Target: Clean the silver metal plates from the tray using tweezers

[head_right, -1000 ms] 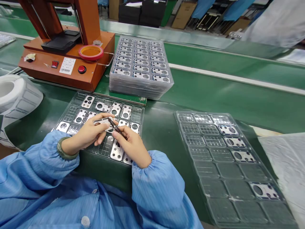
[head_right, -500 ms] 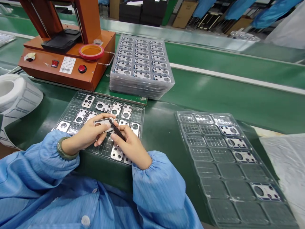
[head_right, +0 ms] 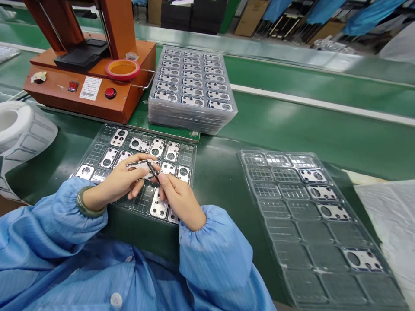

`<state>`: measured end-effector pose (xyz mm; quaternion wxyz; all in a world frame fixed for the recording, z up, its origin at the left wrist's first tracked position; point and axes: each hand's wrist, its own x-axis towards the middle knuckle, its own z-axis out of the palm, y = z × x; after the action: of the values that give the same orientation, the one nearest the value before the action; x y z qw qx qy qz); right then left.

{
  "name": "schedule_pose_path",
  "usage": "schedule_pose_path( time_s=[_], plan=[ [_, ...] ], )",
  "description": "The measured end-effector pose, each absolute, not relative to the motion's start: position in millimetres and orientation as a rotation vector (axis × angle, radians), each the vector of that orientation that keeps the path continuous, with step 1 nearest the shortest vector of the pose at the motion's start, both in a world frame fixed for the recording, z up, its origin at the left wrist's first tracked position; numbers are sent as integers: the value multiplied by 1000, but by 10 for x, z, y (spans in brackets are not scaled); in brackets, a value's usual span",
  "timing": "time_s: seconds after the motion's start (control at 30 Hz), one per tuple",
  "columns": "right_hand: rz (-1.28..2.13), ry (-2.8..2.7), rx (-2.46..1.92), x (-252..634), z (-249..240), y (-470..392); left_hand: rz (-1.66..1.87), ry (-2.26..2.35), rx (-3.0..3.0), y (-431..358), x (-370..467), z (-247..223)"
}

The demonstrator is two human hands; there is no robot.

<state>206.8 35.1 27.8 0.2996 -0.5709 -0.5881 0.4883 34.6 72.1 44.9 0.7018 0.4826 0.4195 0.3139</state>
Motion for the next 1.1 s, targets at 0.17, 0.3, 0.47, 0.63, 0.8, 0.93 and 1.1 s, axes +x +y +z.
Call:
schedule_pose_path(
  time_s=[0.17,0.3,0.47,0.63,0.8,0.93,1.1],
  plan=[
    [1215,-1434,-1458,2053,214,359,681,944,1067,723,354,447],
    [1175,-1370,-1457,2053,235,346,705,932,1050,717,364,467],
    [1244,-1423,-1475,2052,299,329,716,909,1061,715,360,465],
    [1324,-1489,-1484,2052,311,344,716,905,1068,720,342,435],
    [1287,-1486,-1528,2049,277,356,697,913,1079,720,340,428],
    [1234,-1468,-1523,2026,227,350,684,909,1085,717,343,429],
    [1152,-1476,-1534,2001,238,330,663,906,1089,719,348,449]
  ],
)
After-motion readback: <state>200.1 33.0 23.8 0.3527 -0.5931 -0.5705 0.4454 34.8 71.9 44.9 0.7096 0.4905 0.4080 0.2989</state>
